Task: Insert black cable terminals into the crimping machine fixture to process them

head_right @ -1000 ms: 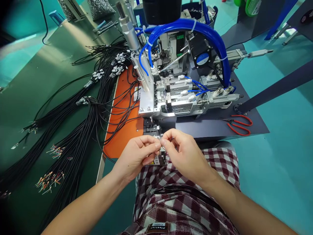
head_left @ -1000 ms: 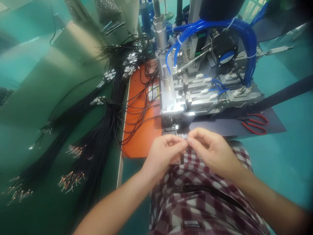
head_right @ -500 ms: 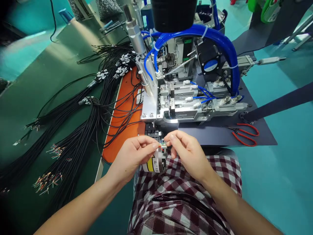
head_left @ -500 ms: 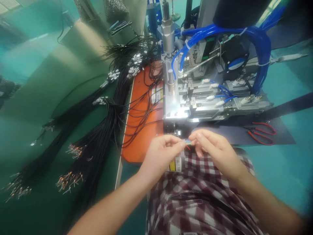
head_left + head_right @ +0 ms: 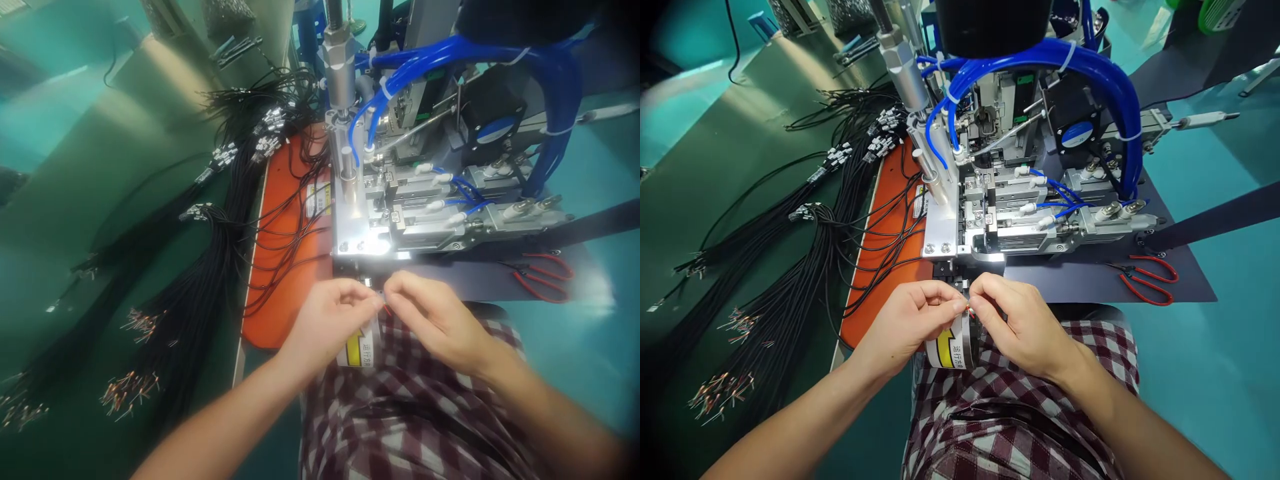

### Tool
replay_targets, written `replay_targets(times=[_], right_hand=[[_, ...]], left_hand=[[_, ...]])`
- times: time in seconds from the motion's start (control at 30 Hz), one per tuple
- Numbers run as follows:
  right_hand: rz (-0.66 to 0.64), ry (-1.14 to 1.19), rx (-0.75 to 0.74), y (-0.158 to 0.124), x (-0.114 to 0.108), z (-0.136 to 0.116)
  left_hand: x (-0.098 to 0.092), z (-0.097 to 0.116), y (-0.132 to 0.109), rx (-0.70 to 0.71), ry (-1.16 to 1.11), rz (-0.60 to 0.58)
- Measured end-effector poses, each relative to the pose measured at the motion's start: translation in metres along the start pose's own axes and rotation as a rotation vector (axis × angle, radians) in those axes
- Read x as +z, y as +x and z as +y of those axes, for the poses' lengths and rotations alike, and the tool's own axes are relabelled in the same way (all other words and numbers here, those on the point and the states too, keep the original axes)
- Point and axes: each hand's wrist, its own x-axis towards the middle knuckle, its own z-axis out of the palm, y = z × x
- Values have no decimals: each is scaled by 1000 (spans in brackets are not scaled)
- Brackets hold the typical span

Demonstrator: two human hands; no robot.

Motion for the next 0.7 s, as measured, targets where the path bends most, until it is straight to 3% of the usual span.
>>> replay_targets(times=[0.2,0.43,0.7], right_hand=[[13,-15,-129,3,3,6],[41,218,102,0,6,8],[196,147,232,3,10,-7]], left_hand=[[-2,4,0,20,11,-19],[-3,8,0,76,49,35],[-2,0,-1,108,57,44]])
